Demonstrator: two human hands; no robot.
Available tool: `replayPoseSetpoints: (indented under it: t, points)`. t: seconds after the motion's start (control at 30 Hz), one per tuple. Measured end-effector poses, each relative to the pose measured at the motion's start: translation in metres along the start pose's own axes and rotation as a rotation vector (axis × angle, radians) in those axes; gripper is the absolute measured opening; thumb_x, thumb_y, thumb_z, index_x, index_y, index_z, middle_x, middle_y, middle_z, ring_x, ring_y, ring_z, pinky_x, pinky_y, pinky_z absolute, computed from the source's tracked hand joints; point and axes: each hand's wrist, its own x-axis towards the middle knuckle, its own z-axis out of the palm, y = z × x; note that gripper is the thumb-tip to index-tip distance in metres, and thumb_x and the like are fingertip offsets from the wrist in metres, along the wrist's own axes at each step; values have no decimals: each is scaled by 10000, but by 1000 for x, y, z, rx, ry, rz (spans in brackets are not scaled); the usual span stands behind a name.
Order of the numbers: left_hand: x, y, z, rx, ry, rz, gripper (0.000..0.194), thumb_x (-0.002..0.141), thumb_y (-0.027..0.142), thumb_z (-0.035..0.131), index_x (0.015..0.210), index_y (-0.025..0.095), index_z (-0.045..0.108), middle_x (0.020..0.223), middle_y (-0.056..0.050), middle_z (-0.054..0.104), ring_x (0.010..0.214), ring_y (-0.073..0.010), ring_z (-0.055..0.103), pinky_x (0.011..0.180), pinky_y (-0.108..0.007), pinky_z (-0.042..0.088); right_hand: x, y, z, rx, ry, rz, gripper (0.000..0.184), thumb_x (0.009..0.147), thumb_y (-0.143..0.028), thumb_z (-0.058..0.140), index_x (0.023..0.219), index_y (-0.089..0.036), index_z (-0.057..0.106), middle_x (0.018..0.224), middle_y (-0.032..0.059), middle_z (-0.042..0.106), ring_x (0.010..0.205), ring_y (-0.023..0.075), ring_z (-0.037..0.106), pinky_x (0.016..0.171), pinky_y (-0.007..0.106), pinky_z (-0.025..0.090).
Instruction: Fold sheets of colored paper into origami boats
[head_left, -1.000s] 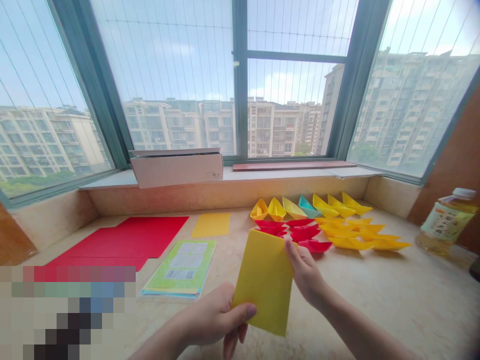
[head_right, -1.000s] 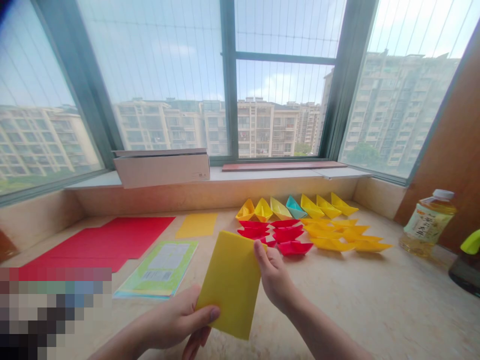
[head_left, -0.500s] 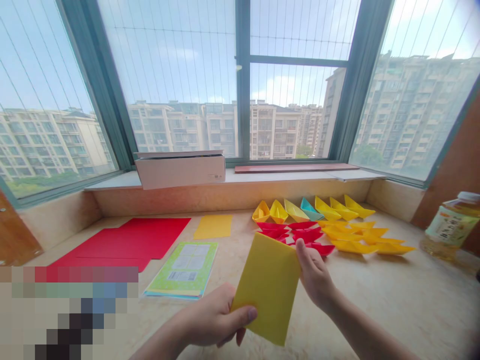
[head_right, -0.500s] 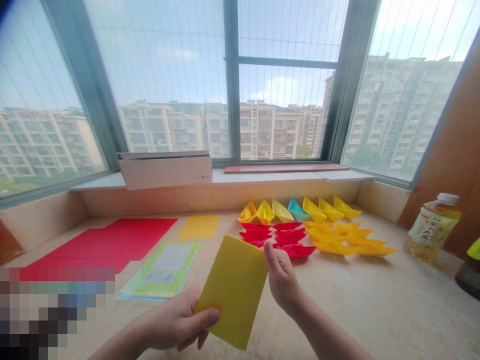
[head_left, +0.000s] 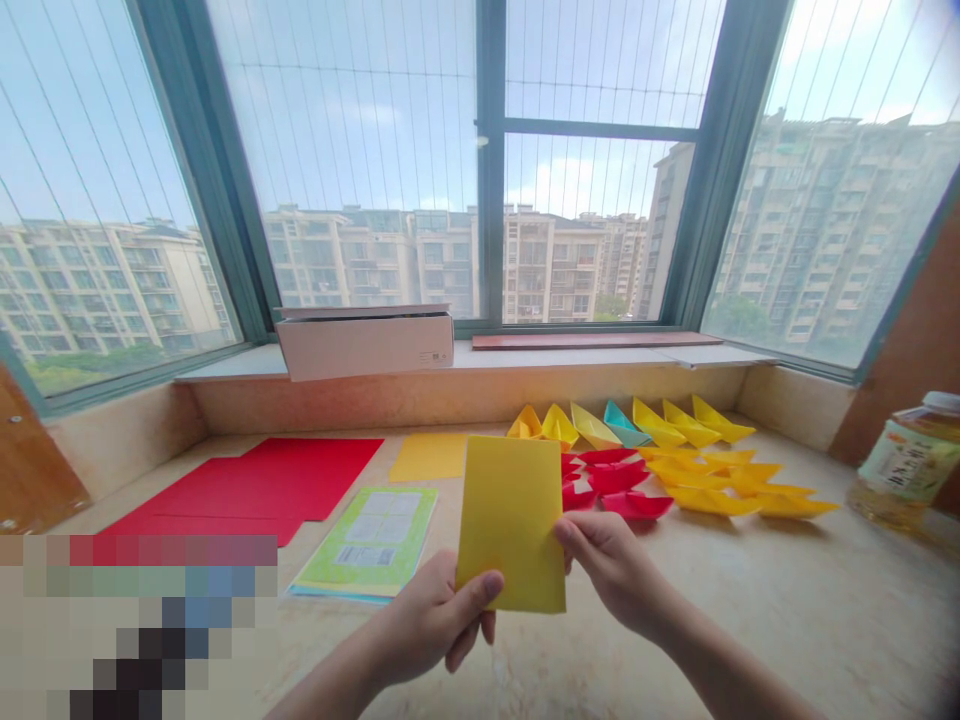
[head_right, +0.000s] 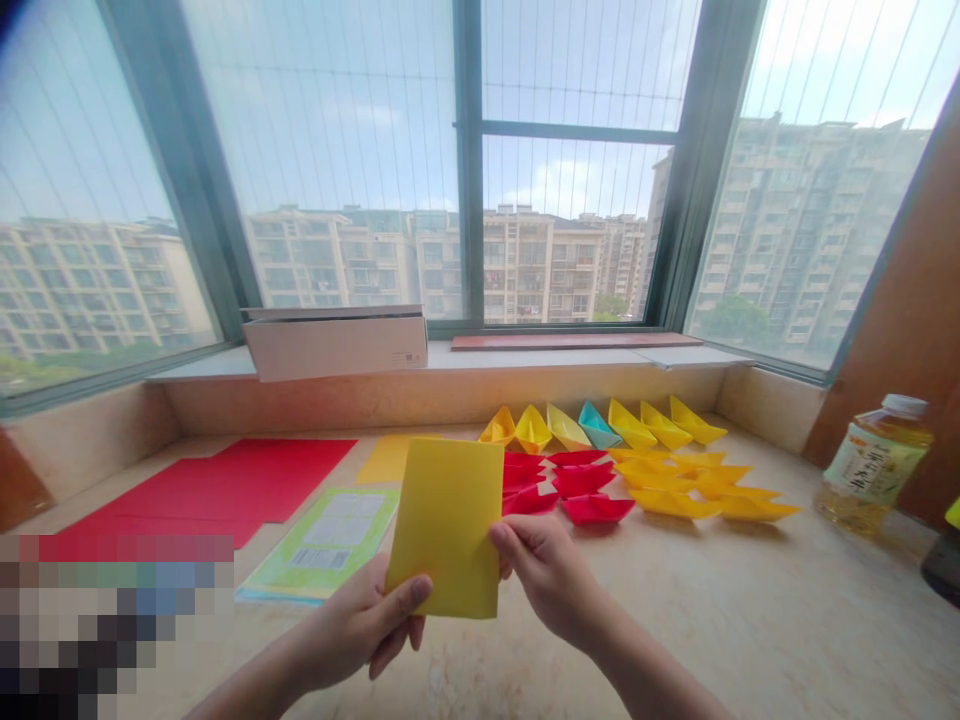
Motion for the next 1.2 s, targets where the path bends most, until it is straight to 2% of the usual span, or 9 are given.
replayPoseSetpoints:
  t: [0.17,0.27,0.33,0.43,0.5,0.7,0.83,1.03,1.2]
  points:
    - [2,-2,4,8,44,-34,635,849,732,449,642,147,585,355,59,411,302,-63,319,372,-192,211,1,8,8,-171,123,-38,553,960,-557,454,582,-162,537,542,-10,477,494,105,414,470,227,302]
    - [4,-5,6,16,74,-8,654,843,756,421,633,154,567,343,59,398,299,-68,318,370,-198,184,2,12,11,-113,185,-43,562,949,-584,453,587,-162,542,540,-6,489,489,105,421,460,222,305]
    - [5,-6,7,23,89,13,651,850,755,409,640,157,557,346,62,391,300,-67,316,373,-199,177,1,11,13,12,90,-8,594,949,-621,415,623,-152,578,548,13,546,496,120,500,470,217,363]
    - [5,-7,8,26,139,36,654,862,754,382,644,160,545,343,65,380,299,-63,294,380,-205,173,-2,10,18,159,-163,89,657,931,-683,377,724,-122,647,555,48,620,490,147,602,479,221,435]
    - [5,-7,8,35,170,45,663,862,759,375,642,157,544,342,62,376,303,-61,289,383,-207,171,-4,8,21,162,-231,120,674,922,-703,370,808,-109,667,564,56,643,471,150,621,459,213,441]
    - [3,-5,7,63,192,59,650,817,772,453,650,150,547,371,61,374,319,-60,319,374,-199,184,-6,6,24,89,-231,66,639,958,-658,334,832,-119,653,574,36,641,418,116,599,399,169,380]
    - [4,-8,8,90,238,80,661,812,781,446,645,149,550,373,65,362,325,-60,304,369,-202,195,-6,13,27,54,-155,68,630,957,-654,354,766,-119,627,469,6,565,360,108,548,358,161,348]
    - [6,-18,9,66,228,82,624,860,743,414,686,157,543,360,78,354,307,-59,288,364,-199,175,-6,20,26,126,-171,85,680,944,-683,350,680,-118,622,484,34,584,382,110,546,388,183,389]
    - [6,-17,10,37,205,95,626,879,731,392,722,148,560,342,81,359,296,-57,276,377,-206,167,-5,18,18,-7,-165,64,706,916,-734,337,606,-143,568,394,-28,446,323,68,403,358,171,274]
